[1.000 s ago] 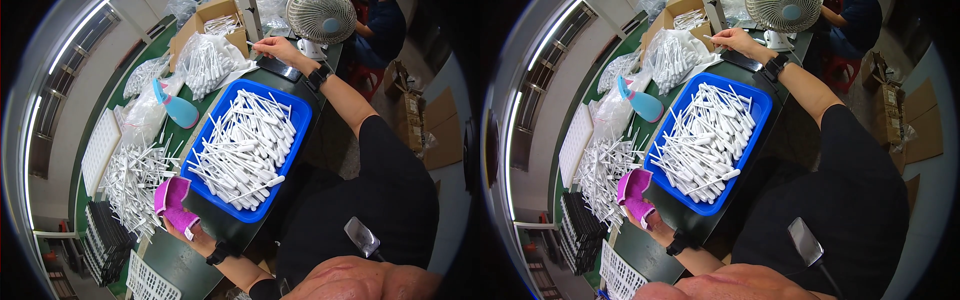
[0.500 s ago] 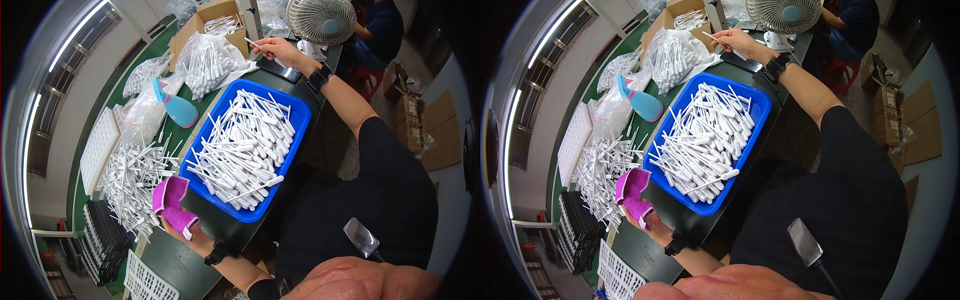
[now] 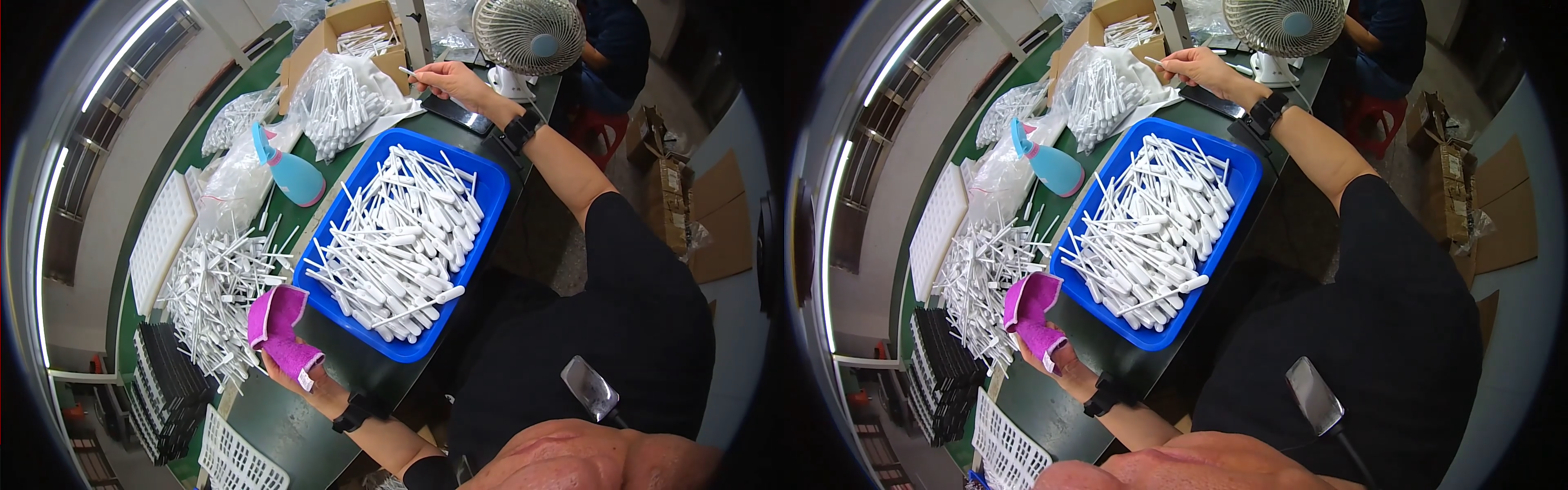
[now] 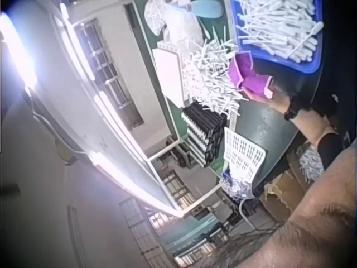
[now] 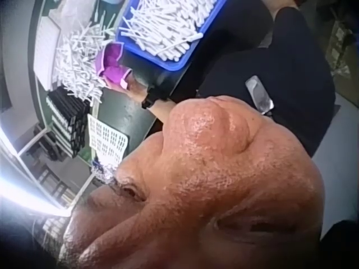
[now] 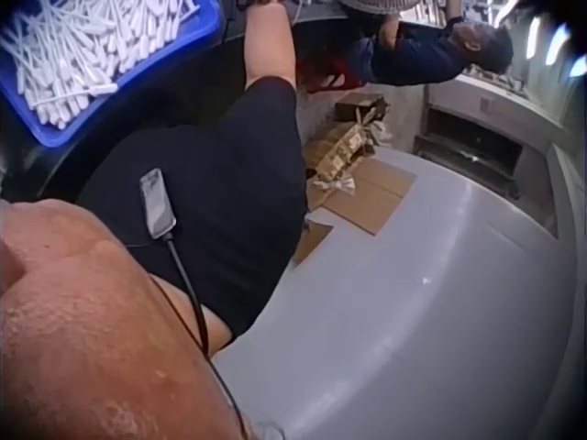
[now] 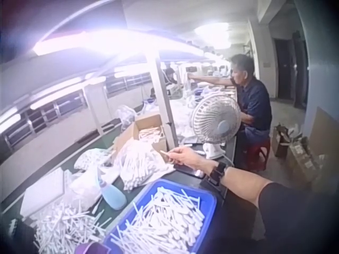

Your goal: Cleaning long white tubes by wiping them with a damp cloth.

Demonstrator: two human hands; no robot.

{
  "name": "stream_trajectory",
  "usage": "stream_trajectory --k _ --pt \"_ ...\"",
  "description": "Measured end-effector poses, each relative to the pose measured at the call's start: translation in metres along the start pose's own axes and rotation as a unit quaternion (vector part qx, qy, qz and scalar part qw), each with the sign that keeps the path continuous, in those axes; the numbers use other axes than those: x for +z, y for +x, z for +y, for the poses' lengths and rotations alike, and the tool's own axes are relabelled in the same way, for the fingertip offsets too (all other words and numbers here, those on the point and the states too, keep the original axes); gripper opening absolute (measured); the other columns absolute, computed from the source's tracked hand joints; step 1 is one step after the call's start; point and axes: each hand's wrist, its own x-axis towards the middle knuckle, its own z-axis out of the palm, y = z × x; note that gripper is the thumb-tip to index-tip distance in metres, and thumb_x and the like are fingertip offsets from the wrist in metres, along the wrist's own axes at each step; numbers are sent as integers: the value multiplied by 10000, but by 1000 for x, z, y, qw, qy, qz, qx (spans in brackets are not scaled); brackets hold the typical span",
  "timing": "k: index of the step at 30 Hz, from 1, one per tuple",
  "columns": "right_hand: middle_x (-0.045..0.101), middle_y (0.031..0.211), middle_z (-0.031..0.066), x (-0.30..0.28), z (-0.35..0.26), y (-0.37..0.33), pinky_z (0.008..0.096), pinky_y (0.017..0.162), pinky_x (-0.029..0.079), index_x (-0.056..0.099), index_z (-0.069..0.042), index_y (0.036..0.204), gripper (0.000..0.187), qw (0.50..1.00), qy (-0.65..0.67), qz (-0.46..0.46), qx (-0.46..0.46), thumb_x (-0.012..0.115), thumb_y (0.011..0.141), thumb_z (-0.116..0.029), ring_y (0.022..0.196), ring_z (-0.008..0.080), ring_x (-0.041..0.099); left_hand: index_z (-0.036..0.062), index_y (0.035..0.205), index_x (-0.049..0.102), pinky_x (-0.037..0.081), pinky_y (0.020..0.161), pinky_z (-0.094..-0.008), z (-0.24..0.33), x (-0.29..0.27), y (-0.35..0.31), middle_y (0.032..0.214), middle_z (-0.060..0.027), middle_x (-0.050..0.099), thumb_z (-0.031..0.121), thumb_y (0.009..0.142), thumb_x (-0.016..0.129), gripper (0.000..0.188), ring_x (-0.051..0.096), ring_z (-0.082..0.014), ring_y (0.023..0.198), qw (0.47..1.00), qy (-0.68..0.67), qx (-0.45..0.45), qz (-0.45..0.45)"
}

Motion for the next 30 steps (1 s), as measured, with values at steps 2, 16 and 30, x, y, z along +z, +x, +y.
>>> stream_trajectory --k 2,16,30 --pt "638 833 -8 1 0 0 148 526 357 618 -27 1039 228 1000 -4 0 0 558 871 -168 595 14 439 22 1051 493 452 453 -293 0 -1 1 831 -112 581 318 894 476 335 556 -227 557 1000 -9 1 1" --pt "641 893 55 9 -15 -8 185 636 463 589 -1 1043 220 984 168 -26 59 572 872 -139 688 62 546 -4 1049 519 534 557 -258 1 -6 -4 893 -98 610 183 932 394 253 623 -187 701 997 20 38 -68" --pt "537 789 -9 11 -13 -5 180 601 426 569 -35 942 192 972 201 -108 57 508 917 -215 672 55 475 24 1020 505 449 451 -286 3 2 -5 803 -104 577 303 902 448 308 554 -225 550 998 51 29 16"
